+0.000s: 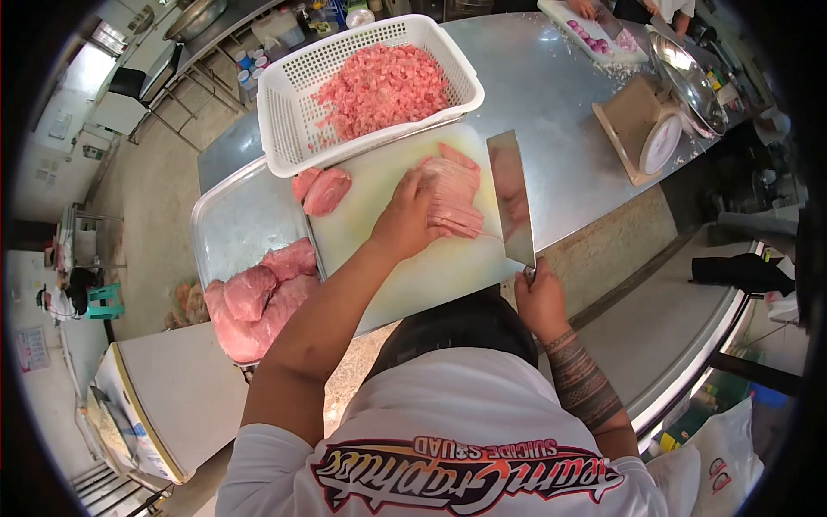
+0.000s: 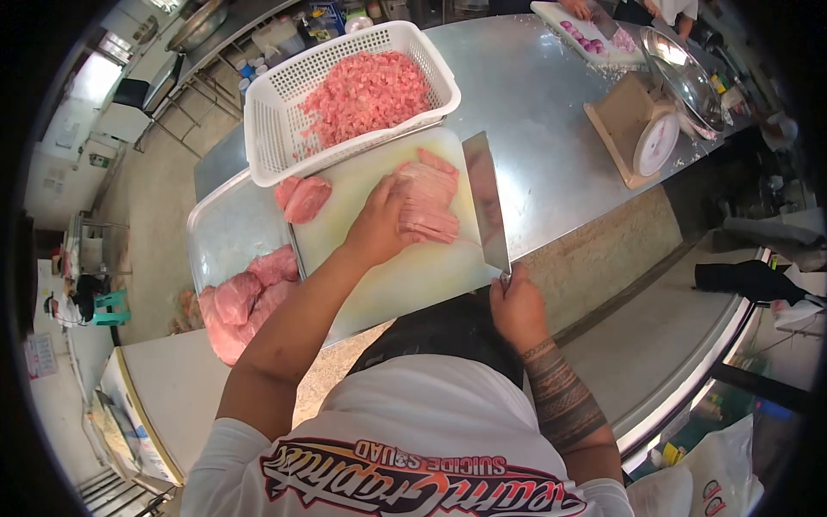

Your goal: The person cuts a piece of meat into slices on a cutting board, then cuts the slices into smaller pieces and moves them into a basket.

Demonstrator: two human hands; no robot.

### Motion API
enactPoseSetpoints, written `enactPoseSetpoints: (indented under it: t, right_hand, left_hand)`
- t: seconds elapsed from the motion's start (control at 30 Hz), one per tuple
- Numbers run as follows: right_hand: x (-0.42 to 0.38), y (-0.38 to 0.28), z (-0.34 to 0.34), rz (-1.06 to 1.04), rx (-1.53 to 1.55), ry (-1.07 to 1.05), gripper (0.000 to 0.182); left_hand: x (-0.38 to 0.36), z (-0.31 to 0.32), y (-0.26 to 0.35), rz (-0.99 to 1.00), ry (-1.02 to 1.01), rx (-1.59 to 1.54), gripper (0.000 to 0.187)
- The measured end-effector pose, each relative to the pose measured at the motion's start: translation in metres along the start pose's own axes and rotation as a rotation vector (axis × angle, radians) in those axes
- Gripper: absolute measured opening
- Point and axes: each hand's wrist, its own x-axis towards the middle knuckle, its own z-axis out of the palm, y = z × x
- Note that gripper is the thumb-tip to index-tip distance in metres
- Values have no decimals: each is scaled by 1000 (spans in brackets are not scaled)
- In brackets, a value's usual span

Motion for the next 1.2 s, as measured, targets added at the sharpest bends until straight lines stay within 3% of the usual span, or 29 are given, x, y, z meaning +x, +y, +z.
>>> enactPoseSetpoints:
  t: [0.2, 0.3, 0.4, 0.5, 0.57, 0.7, 0.87, 1.07, 1.2]
  right_hand:
    - [2, 5, 8, 1, -6, 28, 31]
    - [1, 2, 8, -4, 26, 32, 31]
    - [4, -2, 7, -59, 0, 52, 33]
    - [5, -6, 5, -25, -89, 41, 36]
    - [7, -1, 7, -61, -31, 65, 36]
    - [4, 10, 1, -53, 66, 32, 34]
    - [-1, -5, -20, -204, -62, -102, 31]
    - [35, -47, -37, -516, -352, -338, 22]
    - [56, -60, -31, -611, -442, -403, 19]
  left_hand:
    - [-7, 1, -1, -2, 41, 113, 96]
    - [9, -19, 4, -37, -139, 134, 94]
    - [12, -13, 0, 46, -153, 222, 91]
    - [0, 12, -15, 77, -67, 75, 82]
    - [-14, 4, 4, -64, -131, 108, 71]
    - [-65, -9, 22, -288, 35, 145, 64]
    - [-122, -5, 22, -577, 228, 153, 74]
    - [-126, 29, 35, -549, 561, 180, 89]
    - [-121, 35, 46, -590, 623, 117, 91]
